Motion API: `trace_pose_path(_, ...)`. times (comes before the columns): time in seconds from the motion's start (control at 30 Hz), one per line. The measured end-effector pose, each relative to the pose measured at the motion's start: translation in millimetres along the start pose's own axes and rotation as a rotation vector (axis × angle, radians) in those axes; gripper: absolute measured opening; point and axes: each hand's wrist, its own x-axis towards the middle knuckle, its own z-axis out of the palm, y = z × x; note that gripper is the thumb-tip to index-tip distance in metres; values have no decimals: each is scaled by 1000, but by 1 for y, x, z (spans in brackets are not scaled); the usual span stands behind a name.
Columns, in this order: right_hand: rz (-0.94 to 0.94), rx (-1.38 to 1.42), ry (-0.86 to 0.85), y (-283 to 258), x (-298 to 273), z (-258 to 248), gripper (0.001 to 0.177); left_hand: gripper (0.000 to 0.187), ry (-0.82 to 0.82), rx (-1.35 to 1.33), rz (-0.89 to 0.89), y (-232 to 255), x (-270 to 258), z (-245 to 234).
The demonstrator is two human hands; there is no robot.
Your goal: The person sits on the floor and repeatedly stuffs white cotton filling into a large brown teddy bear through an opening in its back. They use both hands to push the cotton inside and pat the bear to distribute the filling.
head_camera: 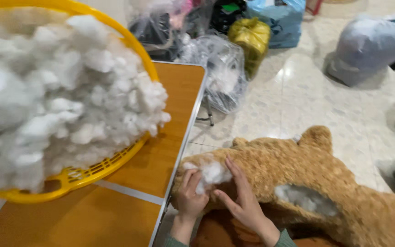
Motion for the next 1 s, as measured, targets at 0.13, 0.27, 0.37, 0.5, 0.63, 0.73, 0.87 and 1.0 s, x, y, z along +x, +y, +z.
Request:
trace_pose_path(0.13, 69, -27, 83, -4, -31, -24, 67, 35, -189, -117, 50, 34, -8, 20)
trace_pose_path(0.27, 116, -130, 275, 3, -76, -56, 51, 39, -465, -264, 61, 64, -13, 65)
trace_pose_path(0.37, 163, -402, 449, 11, -106, -85, 45, 51, -557, -393, 207, 87, -18, 99)
trace_pose_path(0.5, 272, -824, 572, 24, -135, -122, 32, 44, -631, -409, 481, 105, -22, 152)
trace_pose_path(0.63, 277, -1036, 624, 40, -145, -142, 26, 32, -654, -159, 718, 102, -29, 196)
trace_pose_path(0.73, 333, -1094, 647, 50, -143, -146, 51, 29, -703, -47, 718, 95, -32, 210)
trace_pose_path(0.87, 503, -1068, 675, 64, -129, -154, 93, 45, -796, 34, 673, 103, -30, 205)
trace_pose_path(1.0, 584, -1108, 676, 77, -117, -161, 87, 79, -873, -78, 704, 111, -17, 183)
